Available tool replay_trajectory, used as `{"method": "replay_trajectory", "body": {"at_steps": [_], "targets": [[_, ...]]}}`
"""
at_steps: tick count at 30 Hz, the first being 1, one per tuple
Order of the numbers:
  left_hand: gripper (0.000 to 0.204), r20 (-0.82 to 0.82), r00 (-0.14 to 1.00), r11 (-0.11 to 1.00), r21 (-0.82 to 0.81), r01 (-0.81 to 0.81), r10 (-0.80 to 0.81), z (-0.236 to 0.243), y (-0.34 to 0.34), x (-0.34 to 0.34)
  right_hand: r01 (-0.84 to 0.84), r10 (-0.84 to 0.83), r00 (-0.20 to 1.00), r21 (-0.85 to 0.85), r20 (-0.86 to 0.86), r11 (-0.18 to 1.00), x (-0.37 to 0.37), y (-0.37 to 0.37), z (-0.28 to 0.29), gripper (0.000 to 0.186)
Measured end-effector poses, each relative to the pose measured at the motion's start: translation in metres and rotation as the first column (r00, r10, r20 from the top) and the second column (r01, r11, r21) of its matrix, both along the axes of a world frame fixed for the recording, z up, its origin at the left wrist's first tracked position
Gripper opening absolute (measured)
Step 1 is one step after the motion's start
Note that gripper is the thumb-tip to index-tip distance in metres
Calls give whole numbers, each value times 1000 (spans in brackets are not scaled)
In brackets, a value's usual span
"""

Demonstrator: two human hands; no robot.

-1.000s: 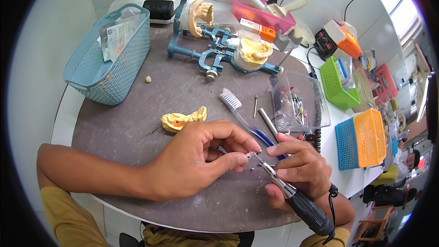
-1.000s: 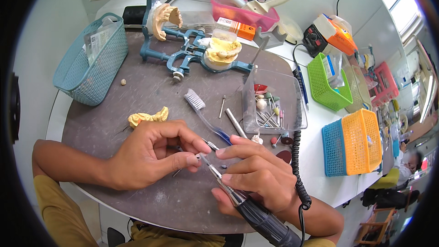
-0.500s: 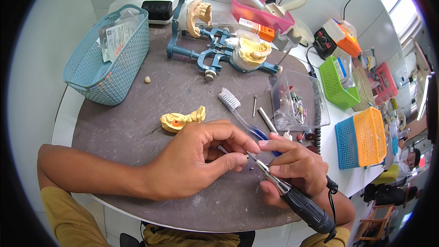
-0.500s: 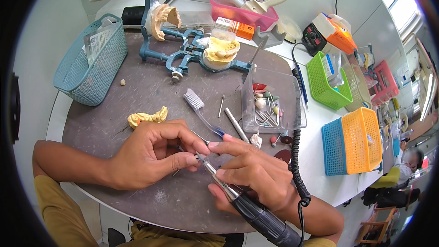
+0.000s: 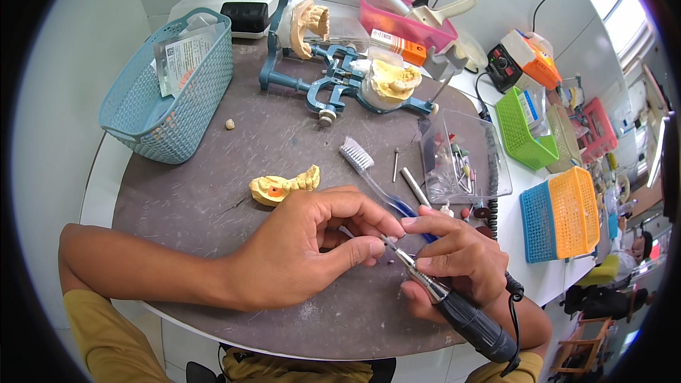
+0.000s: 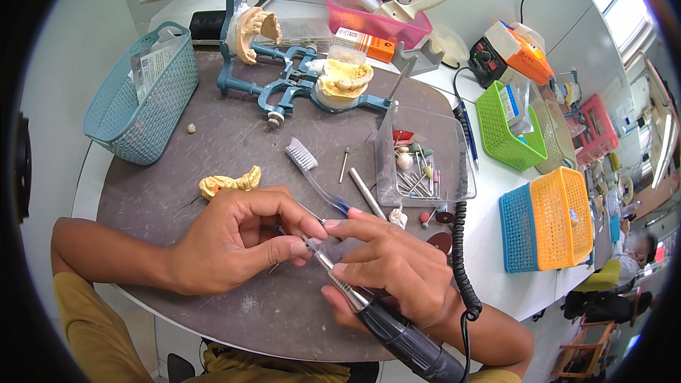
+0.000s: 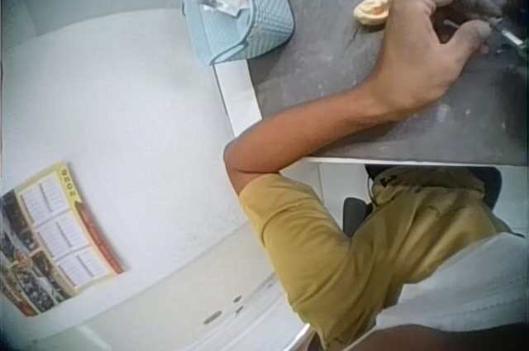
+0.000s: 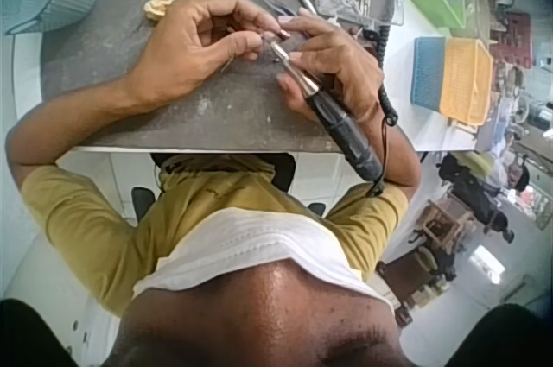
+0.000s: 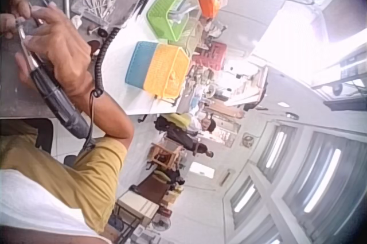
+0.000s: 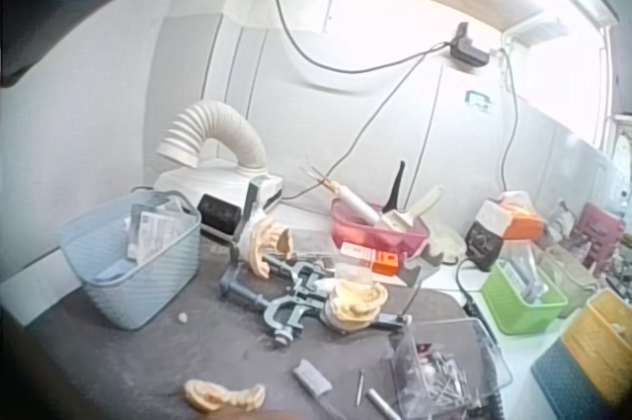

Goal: The person polishes a small dental prosthetic component using a hand-held rotary tool, then brushes it with a toothbrush and uses a metal tool to clean the internal structure.

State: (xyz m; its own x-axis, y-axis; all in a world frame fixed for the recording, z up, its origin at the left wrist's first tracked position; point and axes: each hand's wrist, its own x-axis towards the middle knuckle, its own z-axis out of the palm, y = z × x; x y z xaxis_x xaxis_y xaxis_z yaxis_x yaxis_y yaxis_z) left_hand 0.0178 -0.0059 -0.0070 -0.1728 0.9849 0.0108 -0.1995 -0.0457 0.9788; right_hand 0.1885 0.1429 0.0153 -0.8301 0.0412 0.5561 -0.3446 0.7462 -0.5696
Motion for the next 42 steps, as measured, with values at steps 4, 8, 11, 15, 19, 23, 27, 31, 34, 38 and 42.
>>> {"method": "replay_trajectory", "body": {"at_steps": [4, 8, 11, 15, 19, 23, 27, 31, 34, 38, 42], "targets": [[20, 8, 1000, 1000, 1, 4, -4, 0, 0, 0, 9, -9, 1000, 15, -1, 1000, 1, 0, 0, 31], [20, 14, 999, 997, -64, 32, -31, 7, 0, -3, 33, -33, 999, -2, -7, 999, 2, 0, -2, 30], [20, 18, 1000, 998, -65, 24, -23, 6, -1, -3, 20, -19, 1000, 9, -5, 1000, 1, -1, 1, 30], [20, 12, 1000, 998, -61, -2, 3, 5, 0, -1, 38, -38, 999, 5, -2, 999, 2, -1, 0, 30], [20, 18, 1000, 998, -61, -17, 18, 4, 0, 0, 38, -38, 999, -3, -1, 999, 0, -1, 0, 29], [20, 31, 999, 998, -62, -9, 10, 3, 0, 0, 39, -39, 999, 1, 6, 999, 1, -1, 0, 29], [21, 31, 999, 998, -65, -9, 11, 4, 0, 0, 53, -53, 999, 0, -9, 999, 1, -1, -2, 30], [21, 31, 999, 998, -64, -8, 11, 3, 0, 0, 33, -33, 999, 14, 5, 999, 0, -1, 1, 30], [21, 69, 998, 996, -93, 16, -9, 6, 1, -2, 43, -43, 999, 22, 2, 999, 0, -1, -1, 30], [20, 57, 998, 996, -91, 18, -12, 7, 1, -1, 63, -62, 998, 16, -6, 998, 1, -1, -1, 30], [20, 46, 999, 996, -89, 14, -9, 7, 1, -1, 51, -51, 999, 17, -12, 999, 0, -1, -1, 31]]}}
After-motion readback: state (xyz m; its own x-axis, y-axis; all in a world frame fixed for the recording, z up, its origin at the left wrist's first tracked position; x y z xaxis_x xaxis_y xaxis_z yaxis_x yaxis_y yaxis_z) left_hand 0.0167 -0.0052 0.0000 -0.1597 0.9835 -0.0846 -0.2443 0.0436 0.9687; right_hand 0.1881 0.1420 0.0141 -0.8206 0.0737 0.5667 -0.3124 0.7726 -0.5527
